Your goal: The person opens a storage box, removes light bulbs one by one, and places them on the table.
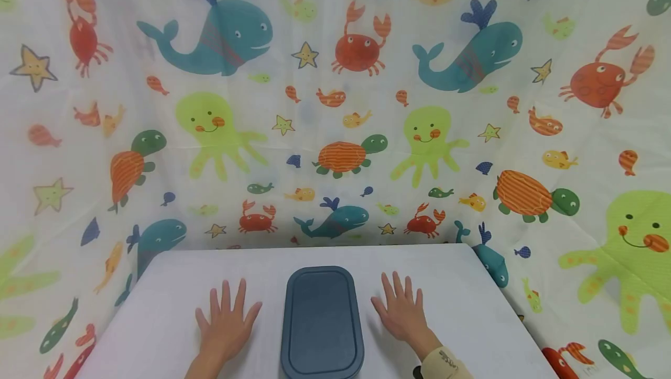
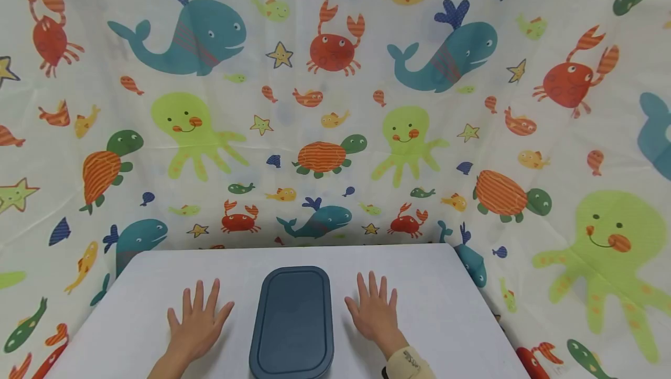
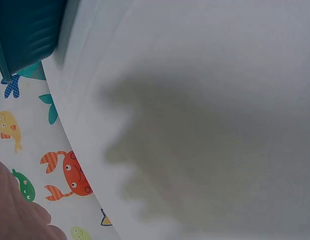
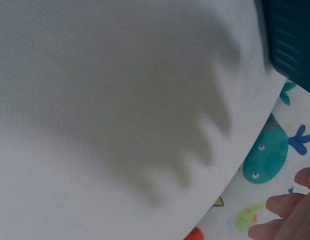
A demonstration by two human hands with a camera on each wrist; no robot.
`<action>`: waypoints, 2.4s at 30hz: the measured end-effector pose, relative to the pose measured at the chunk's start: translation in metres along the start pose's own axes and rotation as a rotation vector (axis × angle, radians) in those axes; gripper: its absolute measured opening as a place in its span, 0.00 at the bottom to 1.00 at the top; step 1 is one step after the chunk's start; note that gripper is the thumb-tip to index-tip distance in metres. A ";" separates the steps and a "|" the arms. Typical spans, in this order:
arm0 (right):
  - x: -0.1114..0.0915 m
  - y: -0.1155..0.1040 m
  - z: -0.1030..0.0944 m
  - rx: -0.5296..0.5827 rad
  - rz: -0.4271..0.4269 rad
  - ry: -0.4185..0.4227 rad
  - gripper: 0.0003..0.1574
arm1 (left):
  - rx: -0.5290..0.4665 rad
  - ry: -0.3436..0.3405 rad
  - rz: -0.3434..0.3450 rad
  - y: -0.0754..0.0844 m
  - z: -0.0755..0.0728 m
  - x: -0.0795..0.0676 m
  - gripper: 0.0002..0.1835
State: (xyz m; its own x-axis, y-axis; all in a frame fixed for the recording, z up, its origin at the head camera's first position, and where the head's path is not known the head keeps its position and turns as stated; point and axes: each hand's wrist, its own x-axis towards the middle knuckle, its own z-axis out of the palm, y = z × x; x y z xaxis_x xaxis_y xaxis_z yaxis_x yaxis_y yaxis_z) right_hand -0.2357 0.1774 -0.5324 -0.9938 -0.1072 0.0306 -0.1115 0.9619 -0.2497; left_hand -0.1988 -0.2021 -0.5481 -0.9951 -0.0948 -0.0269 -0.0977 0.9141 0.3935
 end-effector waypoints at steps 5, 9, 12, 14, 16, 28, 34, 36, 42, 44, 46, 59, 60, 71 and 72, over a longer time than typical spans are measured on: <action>0.003 -0.002 -0.002 0.035 -0.037 -0.018 0.41 | -0.085 -0.058 -0.009 0.005 -0.002 0.004 0.51; 0.004 -0.007 -0.004 0.087 -0.074 -0.036 0.40 | -0.199 -0.098 -0.016 0.013 -0.001 0.007 0.55; 0.002 -0.011 -0.005 0.125 -0.099 -0.035 0.40 | -0.254 -0.086 -0.004 0.019 0.003 0.007 0.58; 0.000 -0.013 -0.006 0.146 -0.125 -0.026 0.40 | -0.286 -0.065 0.011 0.023 0.006 0.006 0.54; -0.001 -0.015 -0.005 0.157 -0.150 -0.023 0.40 | -0.320 -0.039 0.030 0.027 0.009 0.005 0.48; -0.005 -0.024 0.005 0.157 -0.222 -0.091 0.47 | -0.598 -0.124 0.069 0.039 0.030 -0.002 0.46; -0.007 -0.026 0.008 0.170 -0.240 -0.104 0.50 | -0.612 -0.185 0.129 0.043 0.035 -0.005 0.48; -0.007 -0.026 0.010 0.165 -0.238 -0.109 0.51 | -0.610 -0.202 0.150 0.044 0.036 -0.006 0.49; -0.006 -0.025 0.014 0.154 -0.253 -0.136 0.55 | -0.615 -0.236 0.176 0.046 0.036 -0.006 0.51; -0.005 -0.025 0.016 0.149 -0.262 -0.149 0.57 | -0.611 -0.250 0.171 0.047 0.036 -0.005 0.52; -0.004 -0.025 0.016 0.149 -0.266 -0.164 0.58 | -0.609 -0.267 0.167 0.048 0.036 -0.005 0.53; -0.002 -0.025 0.018 0.214 -0.268 -0.202 0.59 | -0.561 -0.290 0.229 0.049 0.030 0.001 0.56; -0.002 -0.025 0.018 0.219 -0.266 -0.206 0.59 | -0.562 -0.295 0.226 0.049 0.029 0.000 0.56; 0.000 -0.027 0.013 0.207 -0.284 -0.166 0.59 | -0.568 -0.321 0.219 0.050 0.021 0.001 0.56; 0.000 -0.028 0.012 0.205 -0.289 -0.160 0.59 | -0.567 -0.323 0.218 0.050 0.021 0.001 0.56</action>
State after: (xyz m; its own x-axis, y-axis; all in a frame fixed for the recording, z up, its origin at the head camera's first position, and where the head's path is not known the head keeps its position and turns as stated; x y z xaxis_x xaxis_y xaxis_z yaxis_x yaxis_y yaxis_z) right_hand -0.2327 0.1477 -0.5372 -0.9075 -0.4196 -0.0190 -0.3688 0.8177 -0.4420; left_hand -0.2045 -0.1486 -0.5477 -0.9539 0.2703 -0.1305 0.0393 0.5434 0.8386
